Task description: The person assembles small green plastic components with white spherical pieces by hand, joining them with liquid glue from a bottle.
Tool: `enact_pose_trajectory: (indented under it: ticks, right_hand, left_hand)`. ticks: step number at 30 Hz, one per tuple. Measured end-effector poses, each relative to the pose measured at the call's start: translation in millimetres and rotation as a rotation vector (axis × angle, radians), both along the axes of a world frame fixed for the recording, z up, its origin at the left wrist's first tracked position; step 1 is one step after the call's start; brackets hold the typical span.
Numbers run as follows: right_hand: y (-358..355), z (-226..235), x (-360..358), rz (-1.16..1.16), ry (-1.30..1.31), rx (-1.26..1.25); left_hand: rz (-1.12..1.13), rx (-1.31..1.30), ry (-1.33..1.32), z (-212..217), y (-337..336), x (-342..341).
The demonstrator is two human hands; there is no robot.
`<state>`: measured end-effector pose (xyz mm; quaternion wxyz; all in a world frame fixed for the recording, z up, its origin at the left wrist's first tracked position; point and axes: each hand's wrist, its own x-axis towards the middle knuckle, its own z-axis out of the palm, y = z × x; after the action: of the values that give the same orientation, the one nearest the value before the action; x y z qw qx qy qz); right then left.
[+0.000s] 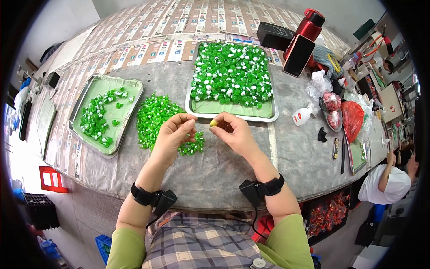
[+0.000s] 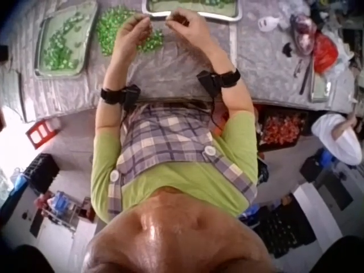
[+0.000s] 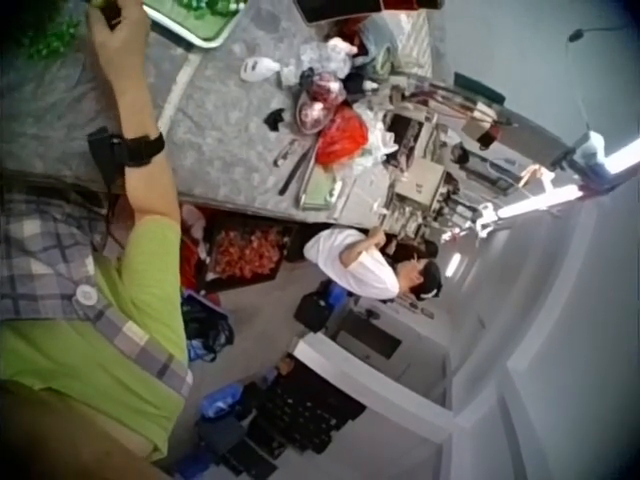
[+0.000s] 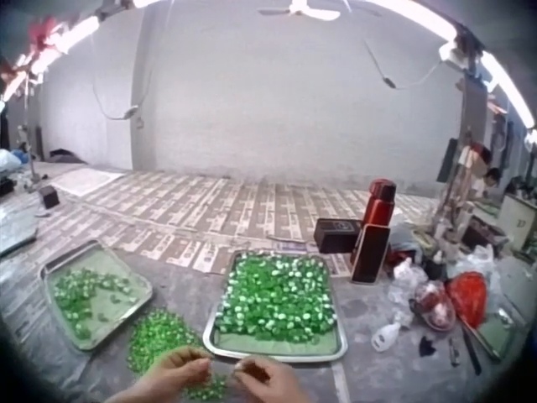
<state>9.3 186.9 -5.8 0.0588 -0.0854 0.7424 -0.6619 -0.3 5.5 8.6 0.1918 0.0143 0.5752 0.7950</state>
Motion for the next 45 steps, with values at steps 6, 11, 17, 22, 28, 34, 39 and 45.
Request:
enact_pose_trajectory:
  ticks: [6,11,17,22,28,34,39,45]
  right_hand:
    - [2.1,7.6,7.9,0.126,-0.143,-0.511]
    - [3.7,9.4,10.1,0.119,-0.167,-0.545]
    - [19.2,25.9,8.8,-0.28,0.491,0.152]
    - [109.4,27.7,12.8,-1.151,0.677,0.068]
    - [163.9,9.9,15.7,-1.239,0.519,0.036]
    - [183.6,-23.3,14.0,-1.081,0.178,0.17]
    - [176.4,-26.5,12.4,-0.922,0.038,0.166]
    - [190.6,-37.7,10.0,-0.924,0.016,0.401]
  left_hand:
    - [-0.202,0.072,-0.116,-4.2,14.0,6.2]
    - [-0.27,0.211,-0.2,-6.3,19.6,11.0]
    - [-0.205,0.335,-0.325,-12.7,12.9,7.3]
    - [-0.092,0.304,-0.255,-11.5,3.4,8.5]
    - [0.005,0.308,-0.182,-12.1,1.0,4.3]
    - [0.018,0.305,-0.135,-17.2,1.0,1.8]
    - [0.023,0.285,-0.122,-15.7,-2.2,1.4]
    - [0.027,0.204,-0.098,-13.4,3.5,1.7]
